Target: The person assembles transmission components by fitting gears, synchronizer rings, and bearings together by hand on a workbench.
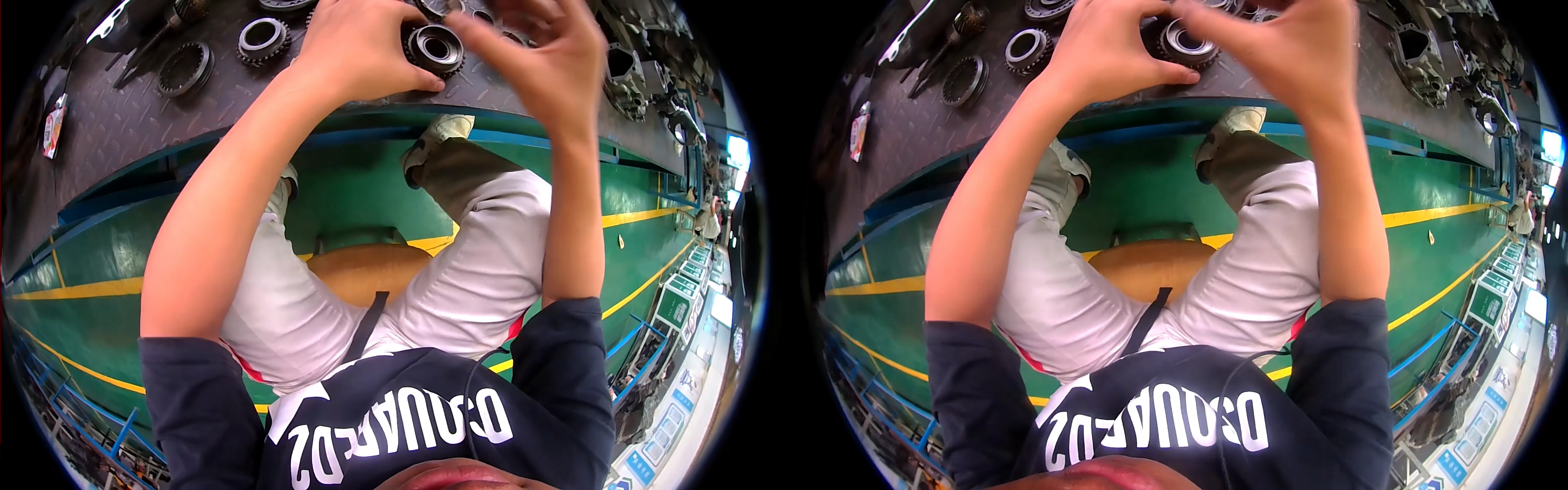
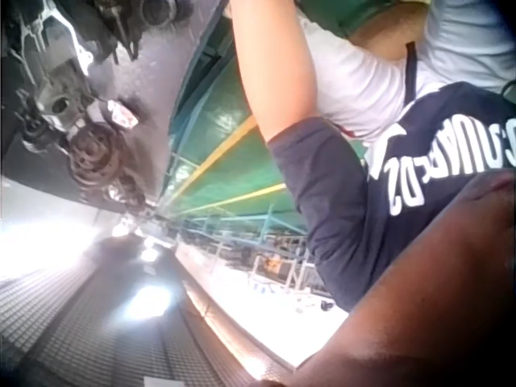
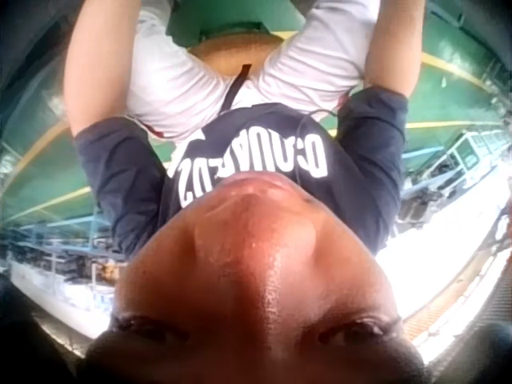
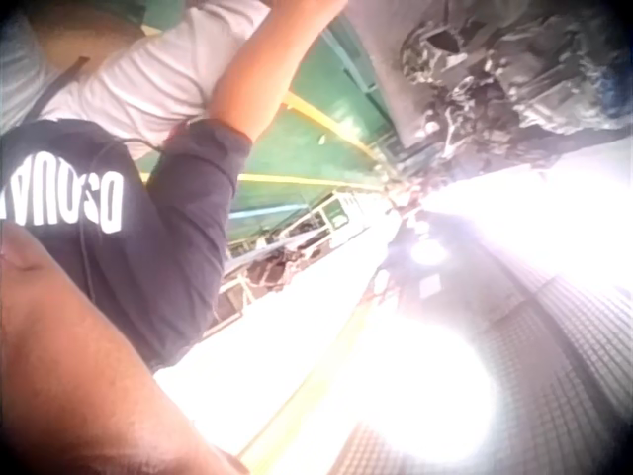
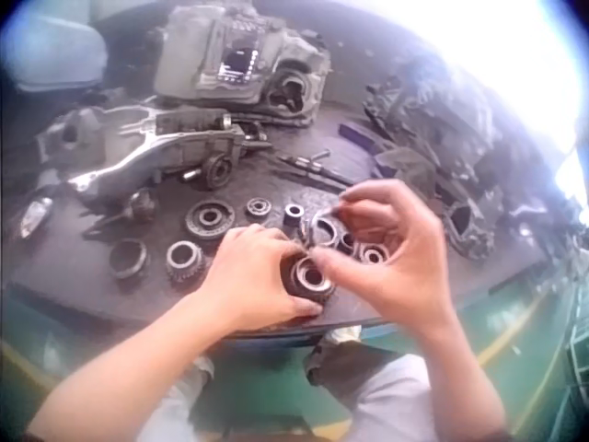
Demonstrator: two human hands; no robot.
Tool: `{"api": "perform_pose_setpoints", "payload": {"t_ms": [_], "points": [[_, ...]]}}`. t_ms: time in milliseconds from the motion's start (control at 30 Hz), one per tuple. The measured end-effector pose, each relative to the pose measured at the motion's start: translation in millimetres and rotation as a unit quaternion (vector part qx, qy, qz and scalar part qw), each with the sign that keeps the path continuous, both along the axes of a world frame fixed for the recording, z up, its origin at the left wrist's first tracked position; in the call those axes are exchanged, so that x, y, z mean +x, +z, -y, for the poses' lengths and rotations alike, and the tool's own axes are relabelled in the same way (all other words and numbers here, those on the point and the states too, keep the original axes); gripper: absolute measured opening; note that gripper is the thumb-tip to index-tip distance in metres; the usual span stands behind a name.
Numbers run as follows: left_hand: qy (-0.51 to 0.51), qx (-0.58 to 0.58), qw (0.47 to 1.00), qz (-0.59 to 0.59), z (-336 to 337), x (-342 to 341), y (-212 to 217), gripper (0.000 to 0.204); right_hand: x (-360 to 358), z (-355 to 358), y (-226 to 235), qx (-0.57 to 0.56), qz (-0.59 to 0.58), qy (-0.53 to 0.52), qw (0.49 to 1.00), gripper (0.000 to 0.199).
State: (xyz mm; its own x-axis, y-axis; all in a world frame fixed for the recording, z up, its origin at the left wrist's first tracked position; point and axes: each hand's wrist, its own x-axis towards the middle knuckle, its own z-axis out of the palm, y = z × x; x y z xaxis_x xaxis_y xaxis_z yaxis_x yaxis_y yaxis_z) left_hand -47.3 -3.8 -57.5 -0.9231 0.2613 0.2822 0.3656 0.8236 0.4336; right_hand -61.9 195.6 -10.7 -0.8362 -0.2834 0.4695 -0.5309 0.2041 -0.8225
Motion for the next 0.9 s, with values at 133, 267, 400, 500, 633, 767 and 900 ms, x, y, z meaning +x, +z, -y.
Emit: {"api": "perform_pose_setpoints", "payload": {"t_ms": [133, 267, 400, 500, 633, 767, 900], "points": [[-0.026, 0.031, 0.999, -0.008, 0.5, 4.6, 6.3, 0.061, -3.2, -3.1, 6.6, -0.116, -0.054, -0.024, 0.992, 0.054], [-0.042, 0.027, 0.999, -0.02, 1.7, 4.9, -1.3, 0.063, -9.9, -29.1, -7.5, 0.224, -0.067, -0.004, 0.972, 0.056], [-0.02, -0.012, 0.996, -0.083, 7.5, 6.0, -7.3, 0.057, -28.0, -54.2, -36.5, 0.221, -0.071, -0.006, 0.973, 0.05], [-0.019, -0.017, 0.995, -0.098, 21.1, 4.6, -10.9, 0.067, -23.0, -55.3, -33.0, 0.257, -0.097, 0.005, 0.962, 0.05], [-0.012, -0.019, 0.995, -0.1, 25.7, 4.8, -9.9, 0.062, -20.4, -50.8, -40.7, 0.25, -0.147, 0.063, 0.955, 0.047], [-0.022, -0.007, 0.991, -0.129, 21.9, 7.1, -3.1, 0.06, -18.8, -50.5, -44.6, 0.295, -0.144, 0.074, 0.942, 0.049], [-0.028, 0.077, 0.984, -0.156, 14.9, 18.4, 25.1, 0.058, -16.4, -43.4, -40.7, 0.282, -0.178, 0.054, 0.941, 0.05]]}}
